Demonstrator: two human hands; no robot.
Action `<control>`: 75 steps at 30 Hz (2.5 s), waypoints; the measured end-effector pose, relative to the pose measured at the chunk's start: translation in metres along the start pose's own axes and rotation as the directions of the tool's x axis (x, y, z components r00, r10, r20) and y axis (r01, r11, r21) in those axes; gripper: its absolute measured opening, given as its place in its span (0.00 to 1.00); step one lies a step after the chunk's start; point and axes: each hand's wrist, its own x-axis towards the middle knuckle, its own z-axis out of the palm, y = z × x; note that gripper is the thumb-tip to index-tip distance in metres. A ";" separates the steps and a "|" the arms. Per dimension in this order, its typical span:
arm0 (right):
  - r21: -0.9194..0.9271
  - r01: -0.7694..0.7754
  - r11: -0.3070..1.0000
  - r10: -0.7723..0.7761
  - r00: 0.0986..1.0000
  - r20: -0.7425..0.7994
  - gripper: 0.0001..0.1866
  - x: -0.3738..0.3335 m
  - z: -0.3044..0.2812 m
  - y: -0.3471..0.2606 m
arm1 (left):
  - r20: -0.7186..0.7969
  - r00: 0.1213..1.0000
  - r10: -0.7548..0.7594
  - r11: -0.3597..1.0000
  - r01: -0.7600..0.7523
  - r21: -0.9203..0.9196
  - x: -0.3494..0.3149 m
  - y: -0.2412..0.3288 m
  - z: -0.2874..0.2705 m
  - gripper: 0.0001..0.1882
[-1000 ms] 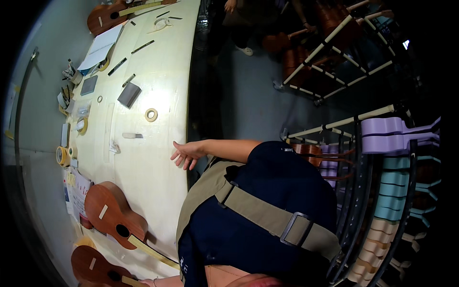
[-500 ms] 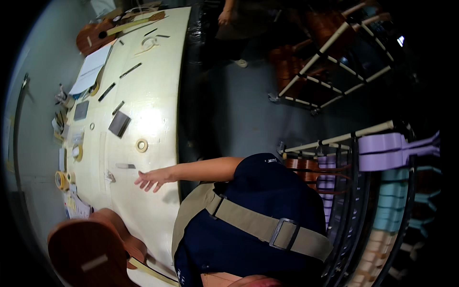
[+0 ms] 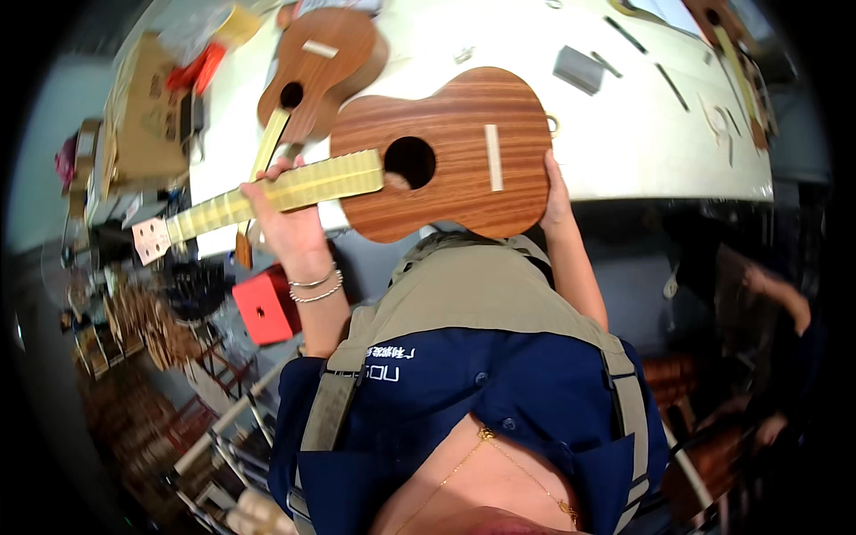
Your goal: The person repeatedly picks up unfinished ukuleles from a drying rack, applies a finish to the body using a small tool, and wipes the surface with a cloth. They inspect the instrument from multiple angles before returning it to the rack.
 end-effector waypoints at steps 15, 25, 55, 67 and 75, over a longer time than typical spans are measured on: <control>-0.094 -0.145 0.985 0.154 0.983 0.100 0.39 0.008 -0.003 0.013 | -0.190 0.869 0.457 0.744 -0.256 0.617 -0.073 -0.034 0.027 0.20; -0.278 -0.015 0.961 0.101 0.950 0.296 0.39 0.009 0.022 -0.007 | -0.308 0.875 0.372 0.822 -0.156 0.548 -0.059 -0.012 -0.014 0.20; -0.978 0.092 0.185 0.085 0.990 0.110 0.31 0.067 -0.014 -0.029 | -0.032 0.922 0.385 0.572 -0.212 0.792 -0.063 0.001 0.025 0.29; -0.990 0.136 -0.038 -0.011 0.991 0.137 0.18 0.180 0.052 -0.035 | 0.114 0.944 0.309 0.532 -0.270 0.803 -0.063 -0.015 0.058 0.20; -0.398 0.515 0.759 -0.027 0.636 0.771 0.08 0.006 0.154 -0.054 | 0.192 0.937 0.291 0.475 -0.316 0.822 -0.063 -0.023 0.063 0.18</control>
